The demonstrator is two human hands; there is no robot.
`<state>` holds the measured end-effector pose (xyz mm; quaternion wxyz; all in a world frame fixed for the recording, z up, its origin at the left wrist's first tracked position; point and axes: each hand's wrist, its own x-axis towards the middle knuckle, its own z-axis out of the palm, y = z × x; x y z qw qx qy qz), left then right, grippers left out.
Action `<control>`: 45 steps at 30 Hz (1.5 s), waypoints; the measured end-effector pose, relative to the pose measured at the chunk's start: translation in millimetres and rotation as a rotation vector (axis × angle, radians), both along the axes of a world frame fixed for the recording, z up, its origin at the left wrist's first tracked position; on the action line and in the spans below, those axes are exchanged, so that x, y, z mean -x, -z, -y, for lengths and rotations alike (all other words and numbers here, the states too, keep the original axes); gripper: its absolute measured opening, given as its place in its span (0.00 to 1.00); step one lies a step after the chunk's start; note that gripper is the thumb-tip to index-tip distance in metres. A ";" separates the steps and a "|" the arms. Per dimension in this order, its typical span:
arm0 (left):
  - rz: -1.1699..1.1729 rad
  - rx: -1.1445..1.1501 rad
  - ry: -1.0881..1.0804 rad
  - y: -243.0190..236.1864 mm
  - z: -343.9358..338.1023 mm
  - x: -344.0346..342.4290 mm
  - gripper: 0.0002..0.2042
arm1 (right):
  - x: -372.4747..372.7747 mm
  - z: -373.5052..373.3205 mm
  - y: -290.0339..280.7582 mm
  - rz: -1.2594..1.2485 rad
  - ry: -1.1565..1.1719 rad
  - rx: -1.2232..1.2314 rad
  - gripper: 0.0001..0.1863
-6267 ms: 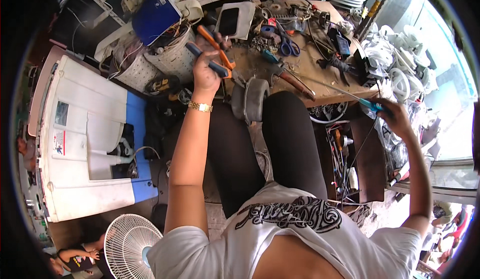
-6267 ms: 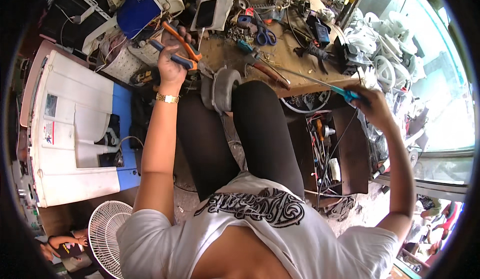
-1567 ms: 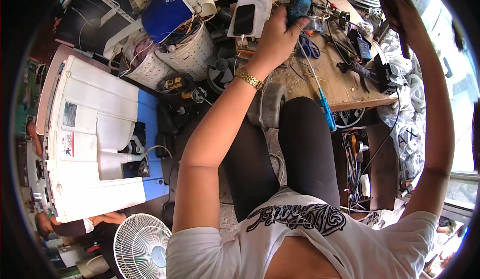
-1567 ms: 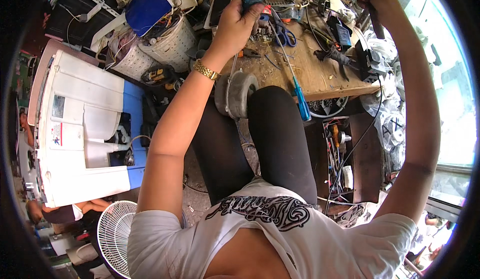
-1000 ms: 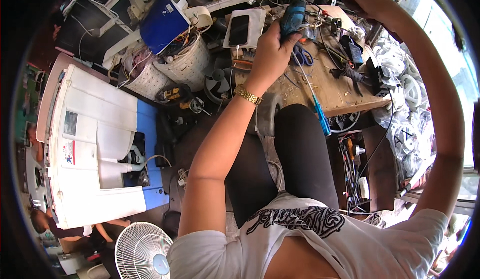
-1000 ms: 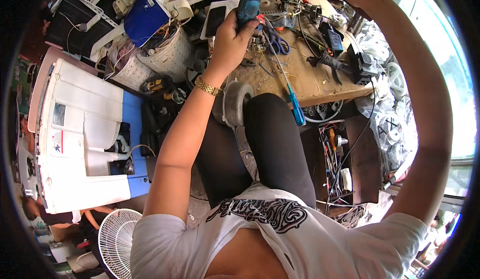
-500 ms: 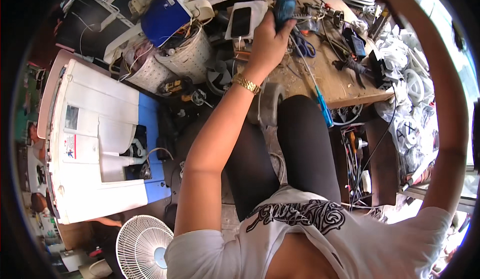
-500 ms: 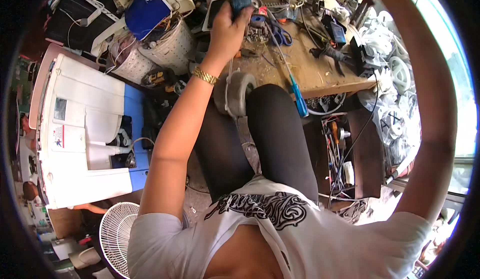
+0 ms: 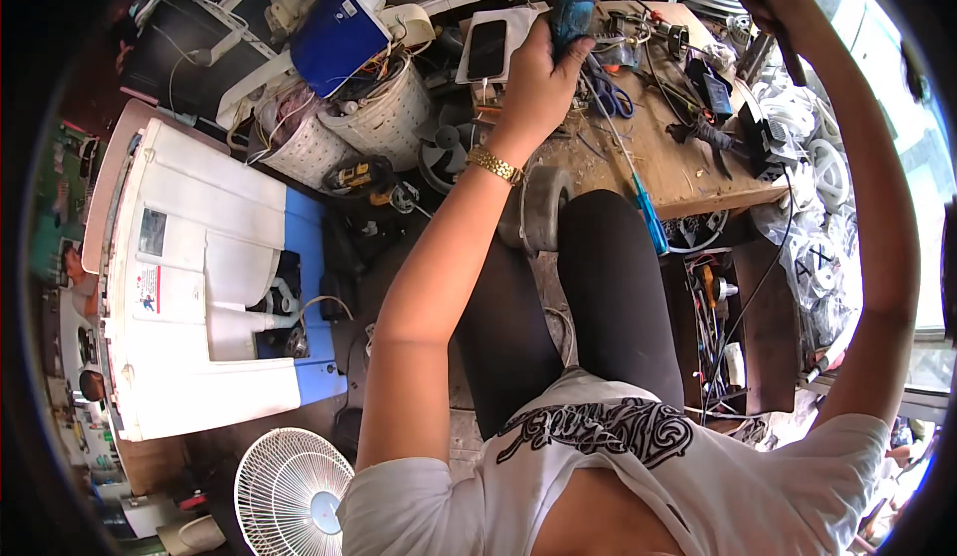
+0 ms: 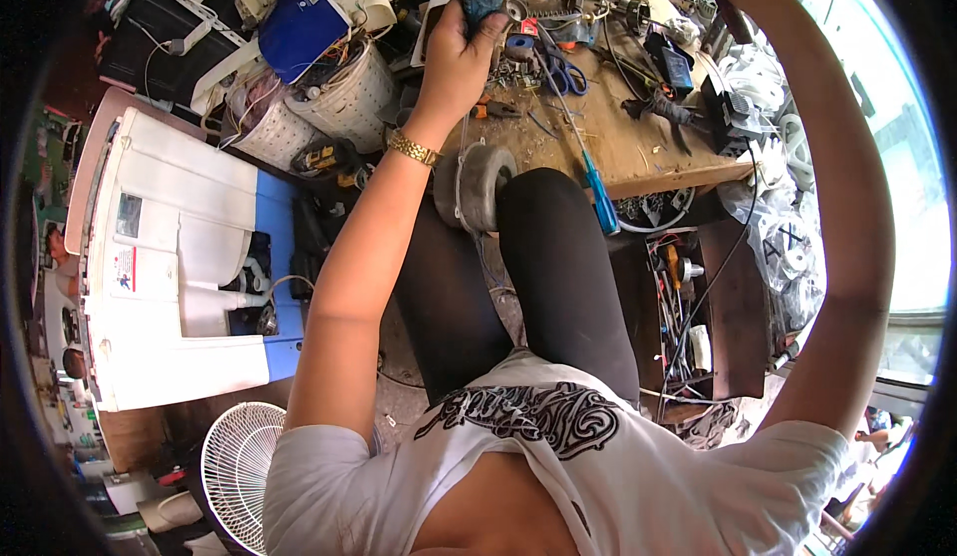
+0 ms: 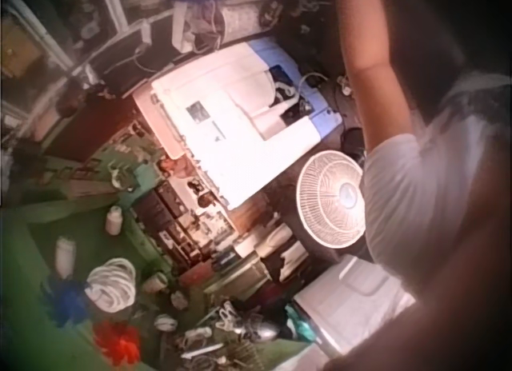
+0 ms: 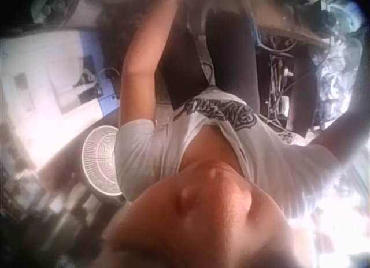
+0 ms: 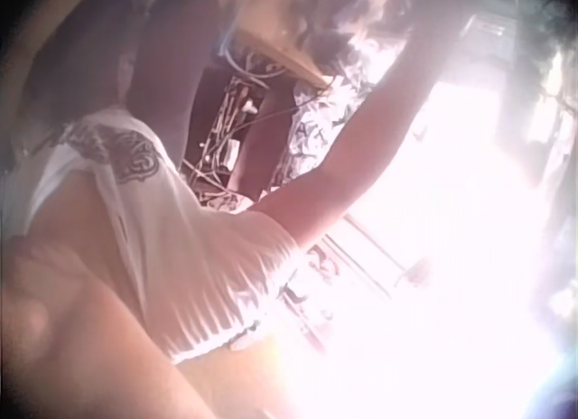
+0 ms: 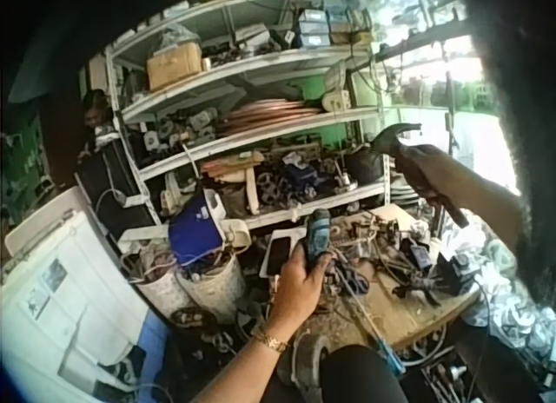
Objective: The person works on a small motor by hand, using a screwdriver to pry parts, handling pliers to grip components, and using a hammer to tap the motor casing.
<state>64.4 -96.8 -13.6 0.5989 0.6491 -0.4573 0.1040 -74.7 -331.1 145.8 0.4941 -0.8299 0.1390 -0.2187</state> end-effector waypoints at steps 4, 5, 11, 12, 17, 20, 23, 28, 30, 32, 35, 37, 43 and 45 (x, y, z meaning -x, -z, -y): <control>0.019 0.022 0.012 0.8 1.5 2.8 0.17 | -5.3 25.8 19.0 0.015 -0.048 -0.026 0.19; 0.034 0.028 0.009 0.7 1.7 3.5 0.17 | -7.4 32.2 23.7 0.023 -0.058 -0.033 0.19; 0.016 0.024 0.016 3.5 1.3 2.4 0.17 | -11.7 28.0 29.2 -0.021 0.024 -0.077 0.17; -0.005 -0.031 0.005 4.7 1.7 1.9 0.16 | -10.1 19.5 27.2 -0.041 0.060 -0.072 0.17; -0.042 -0.054 -0.080 4.3 2.3 -2.1 0.14 | -16.9 -24.5 6.3 -0.140 0.076 0.100 0.18; -0.109 -0.076 -0.053 4.7 -1.6 3.5 0.13 | -27.7 -38.5 -7.1 -0.196 -0.014 0.231 0.19; -0.054 -0.091 -0.077 4.2 -4.7 8.6 0.13 | -33.4 -48.7 -16.8 -0.231 -0.037 0.581 0.21; 0.045 0.063 -0.075 2.9 -6.1 6.1 0.15 | -29.9 -57.1 -35.9 -0.177 -0.049 0.584 0.21; 0.057 0.066 -0.097 3.7 -7.9 5.8 0.15 | -28.2 -57.7 -38.5 -0.171 -0.043 0.574 0.21; 0.034 0.036 -0.082 3.6 -9.7 6.4 0.15 | -29.5 -58.5 -35.9 -0.187 -0.043 0.631 0.21; 0.087 0.071 -0.147 -0.1 -12.5 4.1 0.14 | -29.1 -58.3 -25.5 -0.214 -0.085 0.804 0.22; -0.203 0.051 -0.051 -2.5 -18.3 -1.0 0.14 | -26.7 -54.9 -26.5 -0.202 -0.090 0.761 0.22; -0.078 -0.079 -0.107 -0.5 -13.8 -7.1 0.15 | -1.6 -40.7 -59.4 -0.075 -0.041 0.320 0.22; 0.013 -0.004 -0.170 -1.2 -8.9 -7.2 0.18 | 6.0 -37.7 -62.0 -0.051 -0.049 0.243 0.22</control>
